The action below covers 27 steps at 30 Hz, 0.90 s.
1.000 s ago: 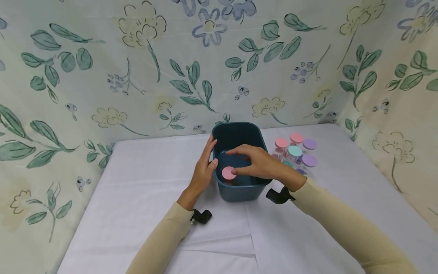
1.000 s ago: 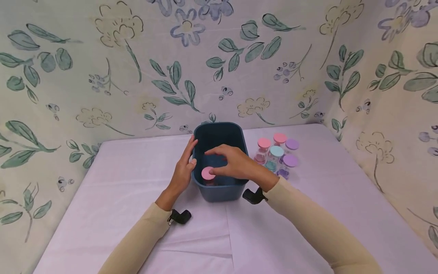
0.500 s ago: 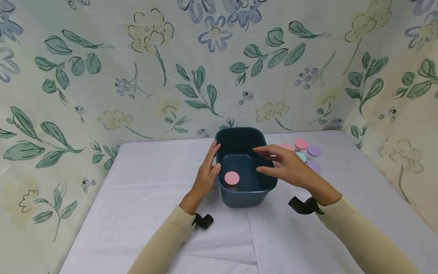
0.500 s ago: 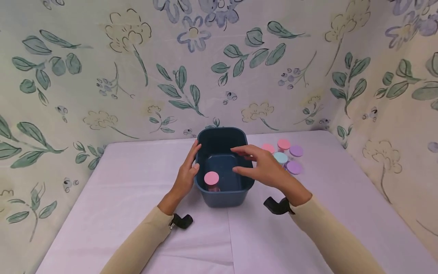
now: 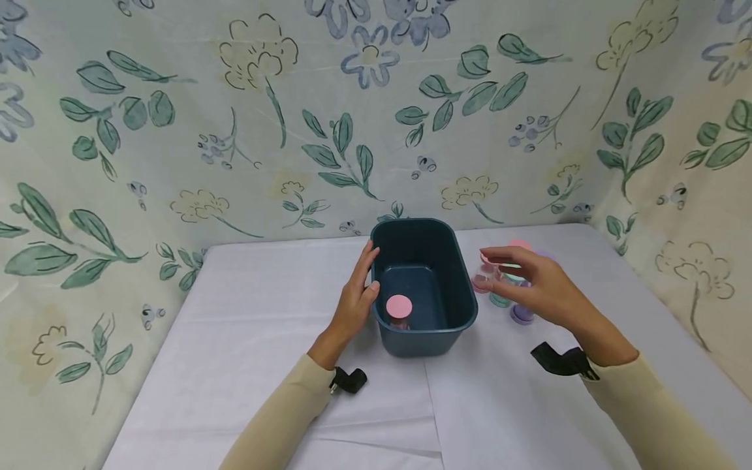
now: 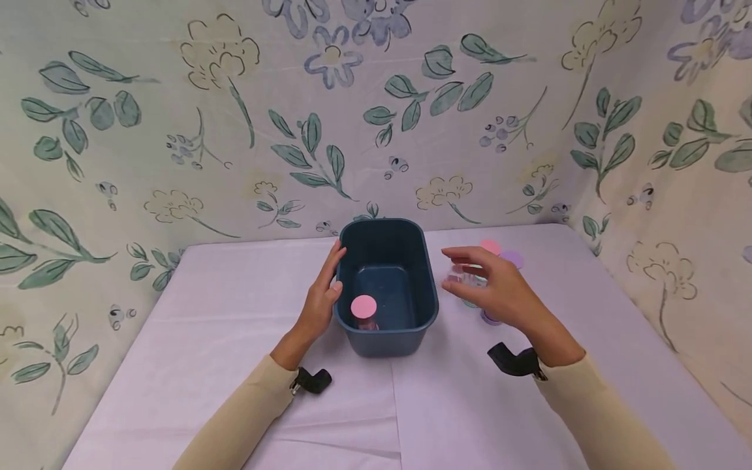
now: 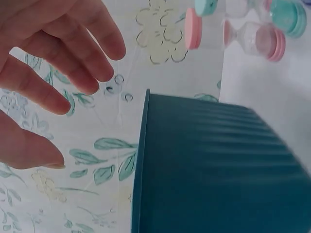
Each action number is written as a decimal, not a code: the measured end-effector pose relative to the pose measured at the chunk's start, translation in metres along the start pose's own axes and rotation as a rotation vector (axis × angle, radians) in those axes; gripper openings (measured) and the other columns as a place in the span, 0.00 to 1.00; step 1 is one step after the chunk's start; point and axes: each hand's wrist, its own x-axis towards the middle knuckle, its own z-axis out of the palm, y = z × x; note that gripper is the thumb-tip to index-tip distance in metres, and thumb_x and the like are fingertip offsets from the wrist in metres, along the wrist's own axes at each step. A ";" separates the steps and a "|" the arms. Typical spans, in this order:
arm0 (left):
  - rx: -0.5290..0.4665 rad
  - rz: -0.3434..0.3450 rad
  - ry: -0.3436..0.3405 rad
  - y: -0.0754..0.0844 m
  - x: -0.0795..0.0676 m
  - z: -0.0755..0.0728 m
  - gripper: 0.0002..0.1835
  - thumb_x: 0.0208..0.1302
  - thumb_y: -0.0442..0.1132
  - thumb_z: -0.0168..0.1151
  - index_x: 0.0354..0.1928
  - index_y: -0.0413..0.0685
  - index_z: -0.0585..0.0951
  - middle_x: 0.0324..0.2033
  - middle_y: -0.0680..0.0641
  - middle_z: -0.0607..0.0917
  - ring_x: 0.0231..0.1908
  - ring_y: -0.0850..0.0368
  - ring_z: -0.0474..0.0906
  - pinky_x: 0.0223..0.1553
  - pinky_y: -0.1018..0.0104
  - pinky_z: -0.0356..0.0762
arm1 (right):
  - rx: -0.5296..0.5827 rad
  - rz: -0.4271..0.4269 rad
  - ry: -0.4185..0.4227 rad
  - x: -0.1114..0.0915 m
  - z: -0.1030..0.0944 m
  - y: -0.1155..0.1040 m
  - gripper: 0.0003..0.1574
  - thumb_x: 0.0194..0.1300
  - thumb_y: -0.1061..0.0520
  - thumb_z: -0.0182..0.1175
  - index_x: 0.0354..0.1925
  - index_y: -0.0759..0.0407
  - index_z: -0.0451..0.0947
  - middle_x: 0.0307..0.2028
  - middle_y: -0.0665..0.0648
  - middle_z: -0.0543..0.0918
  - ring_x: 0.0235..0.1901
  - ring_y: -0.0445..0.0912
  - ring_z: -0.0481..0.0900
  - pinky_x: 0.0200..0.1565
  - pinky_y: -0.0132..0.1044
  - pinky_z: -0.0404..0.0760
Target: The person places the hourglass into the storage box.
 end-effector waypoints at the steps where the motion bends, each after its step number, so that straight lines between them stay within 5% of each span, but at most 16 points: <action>1: 0.000 -0.001 -0.001 0.000 0.000 0.000 0.37 0.71 0.60 0.36 0.75 0.49 0.53 0.76 0.51 0.47 0.74 0.58 0.43 0.70 0.48 0.49 | -0.010 -0.004 0.006 -0.001 -0.002 0.002 0.34 0.60 0.51 0.67 0.63 0.54 0.72 0.57 0.55 0.77 0.56 0.54 0.75 0.53 0.45 0.76; 8: 0.013 0.001 -0.001 0.001 0.000 -0.001 0.36 0.71 0.59 0.36 0.75 0.47 0.54 0.76 0.51 0.47 0.74 0.58 0.43 0.70 0.48 0.49 | -0.015 0.038 0.054 -0.009 -0.010 0.022 0.35 0.60 0.52 0.67 0.64 0.56 0.71 0.60 0.60 0.76 0.58 0.56 0.74 0.50 0.14 0.67; 27: -0.016 -0.004 -0.009 0.001 0.001 -0.001 0.37 0.71 0.60 0.37 0.75 0.49 0.53 0.76 0.52 0.47 0.74 0.58 0.44 0.67 0.44 0.56 | -0.030 0.183 0.127 -0.027 -0.031 0.056 0.34 0.63 0.50 0.65 0.64 0.57 0.69 0.61 0.62 0.74 0.59 0.61 0.71 0.45 0.10 0.65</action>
